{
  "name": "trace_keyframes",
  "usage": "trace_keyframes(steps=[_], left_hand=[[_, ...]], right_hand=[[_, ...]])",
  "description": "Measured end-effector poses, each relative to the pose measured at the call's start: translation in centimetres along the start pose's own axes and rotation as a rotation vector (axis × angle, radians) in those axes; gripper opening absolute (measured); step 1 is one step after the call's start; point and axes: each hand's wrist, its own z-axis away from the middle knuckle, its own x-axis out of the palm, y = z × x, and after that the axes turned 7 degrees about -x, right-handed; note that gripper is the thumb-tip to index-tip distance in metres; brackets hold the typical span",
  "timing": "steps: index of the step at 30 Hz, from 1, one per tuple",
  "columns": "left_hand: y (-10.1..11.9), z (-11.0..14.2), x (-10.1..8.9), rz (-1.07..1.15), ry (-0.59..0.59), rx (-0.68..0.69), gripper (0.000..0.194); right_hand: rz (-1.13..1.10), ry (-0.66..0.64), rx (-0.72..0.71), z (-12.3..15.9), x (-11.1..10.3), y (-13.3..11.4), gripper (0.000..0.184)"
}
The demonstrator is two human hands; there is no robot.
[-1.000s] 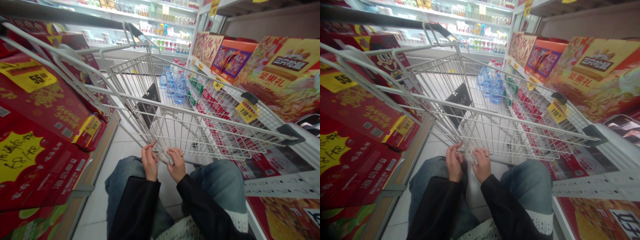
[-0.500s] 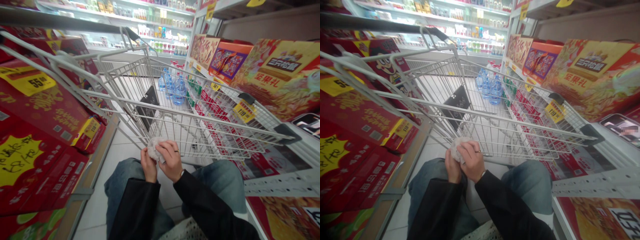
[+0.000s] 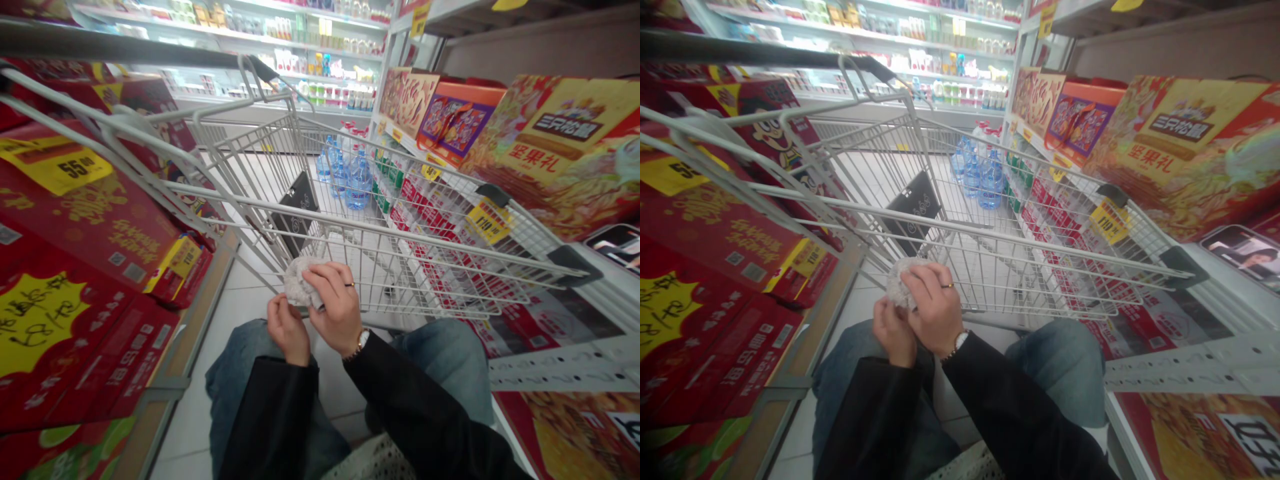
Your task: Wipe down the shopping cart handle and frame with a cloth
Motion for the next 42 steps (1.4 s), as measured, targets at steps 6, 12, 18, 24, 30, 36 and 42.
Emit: trace_keyframes(steps=[6,12,18,24,30,36,42], left_hand=[[6.0,-3.5,2.4,0.122,-0.083,0.073,0.034],[5.1,-3.8,2.6,0.141,-0.066,-0.071,0.034],[3.3,-3.2,2.5,0.126,-0.088,-0.113,0.039],[3.5,-4.6,2.7,0.093,-0.055,-0.08,0.037],[3.3,-5.3,1.5,0.03,-0.175,-0.067,0.043],[3.1,-4.8,1.5,0.016,-0.121,-0.027,0.035],[2.9,-4.6,1.2,-0.006,-0.127,-0.007,0.033]], right_hand=[[-0.008,0.031,-0.032,-3.3,0.2,-0.4,0.044],[0.007,0.015,-0.084,-2.9,1.2,0.0,0.04],[0.004,-0.002,0.054,0.7,0.3,0.6,0.042],[0.055,0.124,-0.03,-2.8,-1.3,0.2,0.046],[0.044,0.022,0.012,1.8,0.2,1.0,0.05],[0.084,0.062,0.018,-1.1,0.6,-0.3,0.045],[0.098,0.105,-0.029,-1.5,0.7,-0.4,0.042]])
